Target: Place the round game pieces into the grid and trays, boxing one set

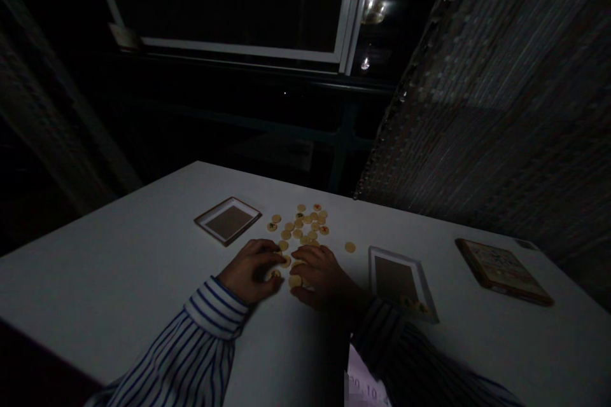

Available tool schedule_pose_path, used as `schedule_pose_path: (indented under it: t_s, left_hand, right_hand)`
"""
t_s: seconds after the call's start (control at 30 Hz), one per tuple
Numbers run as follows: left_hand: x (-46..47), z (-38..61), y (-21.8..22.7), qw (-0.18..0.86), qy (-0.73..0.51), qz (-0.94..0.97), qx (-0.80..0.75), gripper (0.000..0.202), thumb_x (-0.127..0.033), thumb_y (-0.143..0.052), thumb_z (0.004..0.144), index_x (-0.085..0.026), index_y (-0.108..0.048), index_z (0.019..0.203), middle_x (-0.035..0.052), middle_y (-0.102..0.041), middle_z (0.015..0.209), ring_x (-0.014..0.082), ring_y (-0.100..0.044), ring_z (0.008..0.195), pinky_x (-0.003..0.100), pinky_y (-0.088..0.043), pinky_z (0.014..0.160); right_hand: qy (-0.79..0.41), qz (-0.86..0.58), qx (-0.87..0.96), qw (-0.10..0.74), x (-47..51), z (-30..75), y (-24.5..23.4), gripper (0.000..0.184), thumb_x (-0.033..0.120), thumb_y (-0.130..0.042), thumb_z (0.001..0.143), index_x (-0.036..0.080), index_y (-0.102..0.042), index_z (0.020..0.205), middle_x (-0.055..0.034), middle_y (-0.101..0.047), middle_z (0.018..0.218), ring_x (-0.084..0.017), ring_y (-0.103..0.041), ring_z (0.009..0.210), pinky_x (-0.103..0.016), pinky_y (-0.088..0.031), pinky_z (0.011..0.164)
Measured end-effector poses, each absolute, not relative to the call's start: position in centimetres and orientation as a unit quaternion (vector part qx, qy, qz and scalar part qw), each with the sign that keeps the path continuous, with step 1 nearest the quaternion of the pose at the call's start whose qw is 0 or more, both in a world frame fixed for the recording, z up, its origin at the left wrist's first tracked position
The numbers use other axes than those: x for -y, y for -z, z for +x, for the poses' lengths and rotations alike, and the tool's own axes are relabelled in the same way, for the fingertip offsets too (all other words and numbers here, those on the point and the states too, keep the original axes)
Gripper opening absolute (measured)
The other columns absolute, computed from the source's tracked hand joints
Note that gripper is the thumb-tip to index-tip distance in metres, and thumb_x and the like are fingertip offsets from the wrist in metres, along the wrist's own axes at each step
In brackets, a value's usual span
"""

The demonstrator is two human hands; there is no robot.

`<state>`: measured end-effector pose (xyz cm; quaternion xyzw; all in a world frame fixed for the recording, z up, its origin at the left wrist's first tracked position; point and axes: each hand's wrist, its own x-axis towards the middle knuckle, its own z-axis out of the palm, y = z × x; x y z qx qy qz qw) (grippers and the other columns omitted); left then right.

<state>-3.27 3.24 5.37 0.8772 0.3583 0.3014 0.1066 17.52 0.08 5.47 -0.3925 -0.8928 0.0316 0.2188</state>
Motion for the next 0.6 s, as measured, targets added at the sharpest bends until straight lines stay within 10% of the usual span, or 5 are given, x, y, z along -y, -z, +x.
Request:
schedule_pose_path:
  t_s: [0.6]
  left_hand:
    - [-2.2,-1.4,-6.5,0.073,-0.390,0.866,-0.305,0.031,-0.030,-0.059,0.073,-0.017,-0.054,0.100,0.0074,-0.061,0.092,0.0178,-0.054,0.089,0.033,-0.045,0.080]
  right_hand:
    - [-0.411,-0.445,0.700,0.377,-0.2,17.0,-7.4,0.028,0.032,-0.047,0.082,0.016,-0.064,0.096,-0.0021,-0.067,0.084,-0.015,-0.059,0.079,-0.028,-0.046,0.073]
